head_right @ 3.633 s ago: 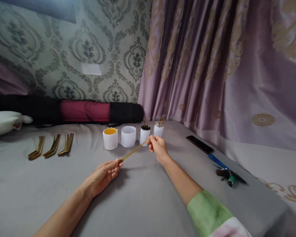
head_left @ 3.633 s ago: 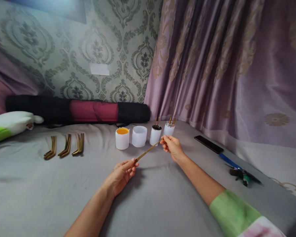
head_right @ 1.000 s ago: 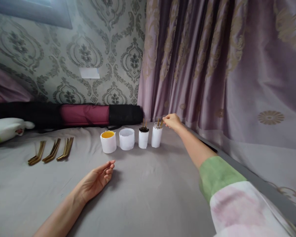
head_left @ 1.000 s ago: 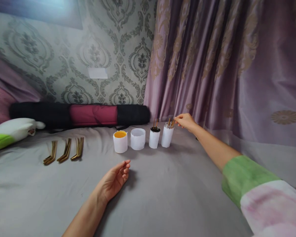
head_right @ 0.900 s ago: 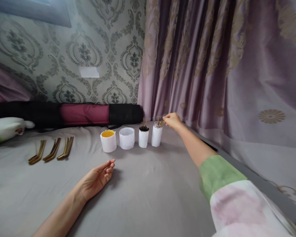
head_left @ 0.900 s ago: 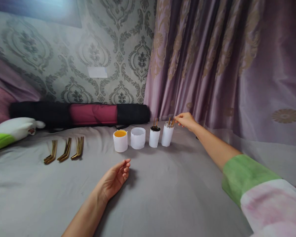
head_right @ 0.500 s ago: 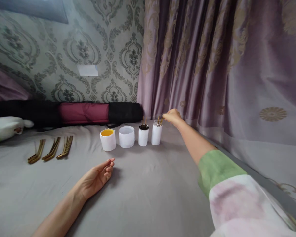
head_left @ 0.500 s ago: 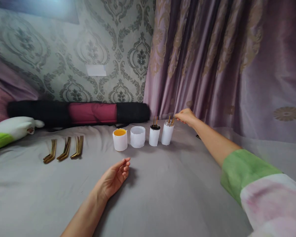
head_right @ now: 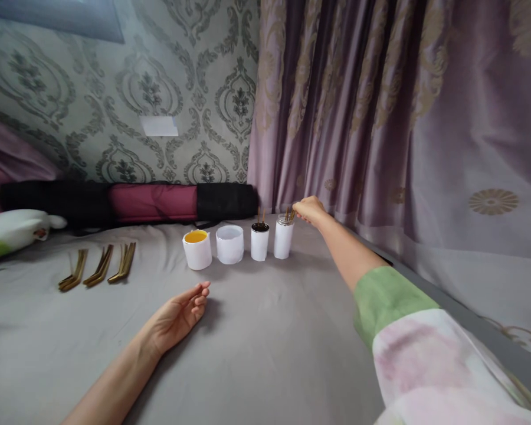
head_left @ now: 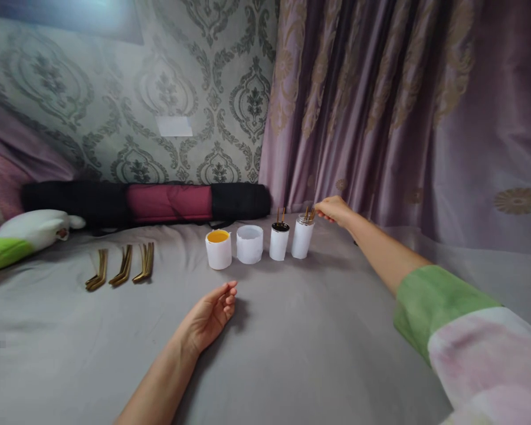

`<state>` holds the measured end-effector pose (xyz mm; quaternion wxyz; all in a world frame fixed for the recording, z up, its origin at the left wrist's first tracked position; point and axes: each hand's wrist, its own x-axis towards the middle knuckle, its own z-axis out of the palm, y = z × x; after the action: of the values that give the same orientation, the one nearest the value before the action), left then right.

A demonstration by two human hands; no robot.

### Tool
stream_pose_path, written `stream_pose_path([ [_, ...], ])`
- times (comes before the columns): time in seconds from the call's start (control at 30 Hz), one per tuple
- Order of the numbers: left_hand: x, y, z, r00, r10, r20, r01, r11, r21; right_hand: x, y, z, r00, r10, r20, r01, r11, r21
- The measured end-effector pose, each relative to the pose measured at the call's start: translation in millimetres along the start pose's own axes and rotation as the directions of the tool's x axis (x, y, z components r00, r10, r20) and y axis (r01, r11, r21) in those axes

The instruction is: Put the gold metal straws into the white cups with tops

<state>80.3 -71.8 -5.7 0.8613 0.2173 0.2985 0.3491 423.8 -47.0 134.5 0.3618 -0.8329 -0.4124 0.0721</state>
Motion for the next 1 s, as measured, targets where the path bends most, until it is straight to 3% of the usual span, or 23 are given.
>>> stream_pose_path([
  [0.6,-1,1,-0.5,1.0,0.002,0.023,-0.002,1.0,-0.012,-1,4,-1,0.998,0.047,-0.028,-0.045,0.996,0.071],
  [1.0,-3,1,1.8,1.0,-0.002,0.018,0.002,1.0,-0.003,-14,11,-10,0.99,0.093,-0.102,-0.066,0.968,0.244],
])
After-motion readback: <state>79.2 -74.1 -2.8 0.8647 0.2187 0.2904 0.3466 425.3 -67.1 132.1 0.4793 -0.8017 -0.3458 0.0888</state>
